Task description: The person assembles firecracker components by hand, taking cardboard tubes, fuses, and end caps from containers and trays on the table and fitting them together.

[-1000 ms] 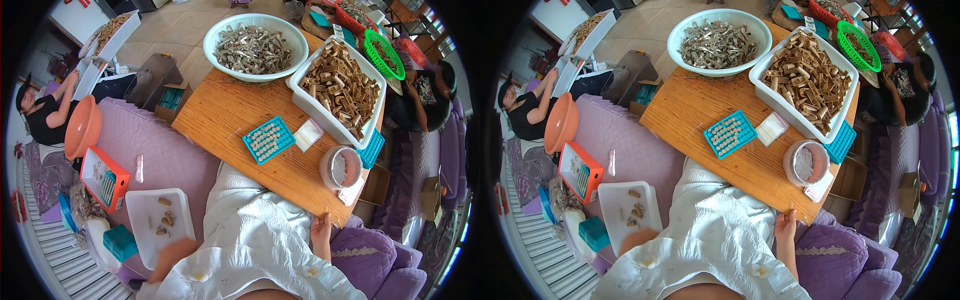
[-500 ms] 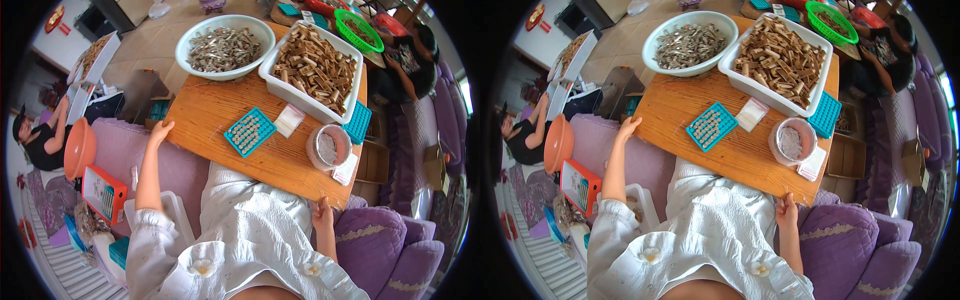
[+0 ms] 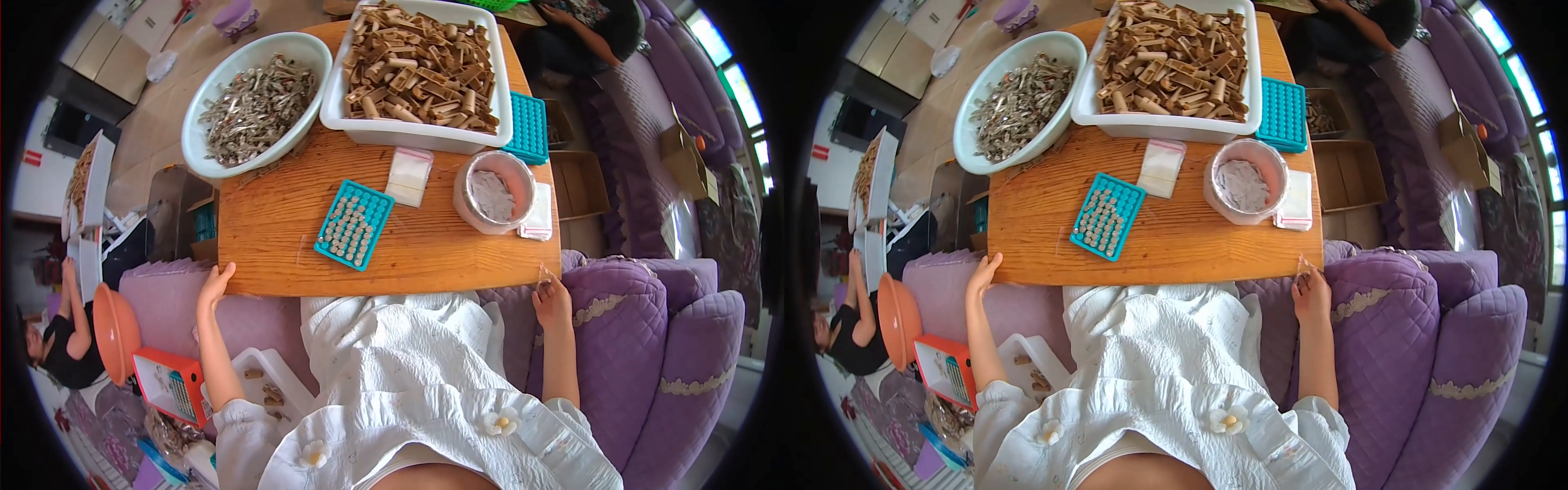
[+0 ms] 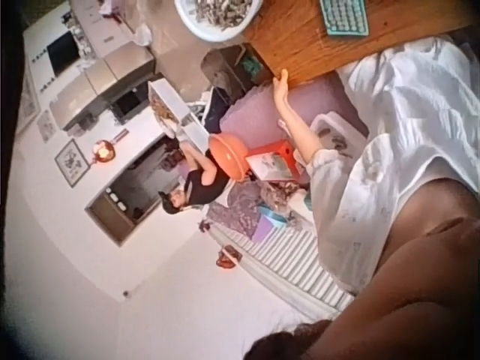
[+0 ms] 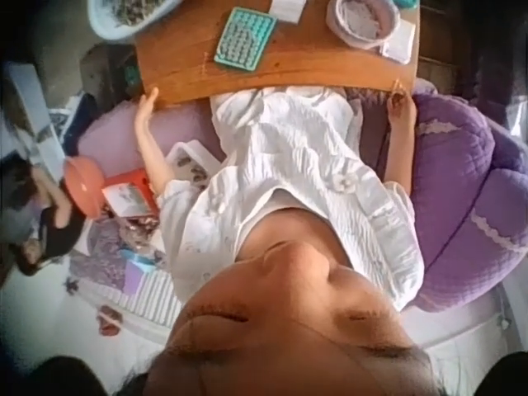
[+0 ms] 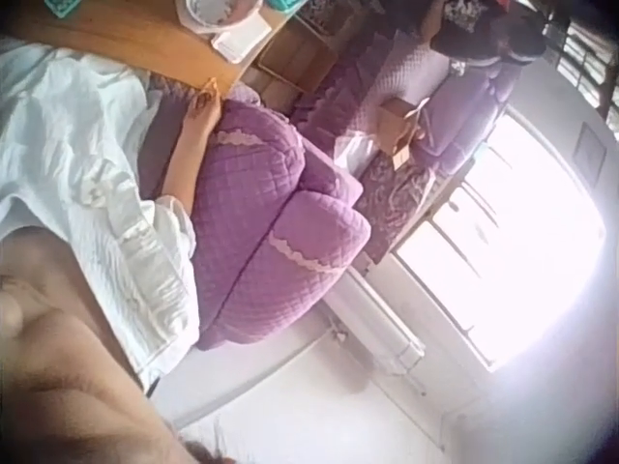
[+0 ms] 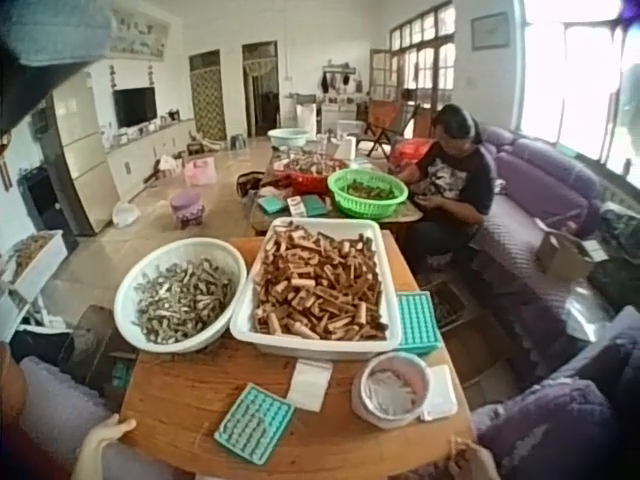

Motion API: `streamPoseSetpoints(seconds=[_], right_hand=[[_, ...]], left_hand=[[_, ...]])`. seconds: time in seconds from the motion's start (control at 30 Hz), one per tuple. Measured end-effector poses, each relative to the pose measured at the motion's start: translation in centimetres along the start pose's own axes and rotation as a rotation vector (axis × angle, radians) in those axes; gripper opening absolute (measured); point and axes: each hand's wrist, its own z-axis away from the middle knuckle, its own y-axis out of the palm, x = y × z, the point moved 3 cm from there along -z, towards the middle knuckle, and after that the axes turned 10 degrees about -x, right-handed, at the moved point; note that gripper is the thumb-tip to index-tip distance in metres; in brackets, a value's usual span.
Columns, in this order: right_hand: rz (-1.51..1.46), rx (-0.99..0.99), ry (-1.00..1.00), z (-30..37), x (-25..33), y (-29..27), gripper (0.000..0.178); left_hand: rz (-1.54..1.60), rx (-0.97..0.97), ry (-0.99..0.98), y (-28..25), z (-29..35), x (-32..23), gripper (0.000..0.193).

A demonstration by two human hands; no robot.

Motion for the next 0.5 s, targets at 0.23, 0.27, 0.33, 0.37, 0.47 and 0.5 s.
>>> streamPoseSetpoints(seconds=[0.23, 0.27, 0.33, 0.37, 0.47, 0.5], right_hand=[[-0.042, 0.039, 0.106, 1.7, 0.4, 0.2, 0.028], [-0.002, 0.051, 0.131, 2.5, 0.1, 0.1, 0.029], [0.032, 0.044, 0.145, 3.0, -0.5, -1.4, 0.031], [0.03, 0.036, 0.147, 3.4, -0.5, -1.6, 0.031], [0.037, -0.001, 0.121, 5.8, -0.7, -1.5, 0.027], [0.04, 0.037, 0.055, 6.5, -0.6, -1.4, 0.025]], left_hand=[[-0.11, -0.071, 0.155, -0.7, -3.8, 4.7, 0.06], [-0.234, -0.15, 0.208, -1.0, -4.0, 4.9, 0.057], [-0.436, -0.348, 0.318, 0.3, 0.0, 0.5, 0.054], [-0.631, -0.568, 0.417, 0.3, 2.8, -2.2, 0.051], [-0.636, -0.584, 0.51, 0.4, 6.6, -5.5, 0.047], [-0.641, -0.581, 0.513, 0.5, 7.8, -6.5, 0.047]])
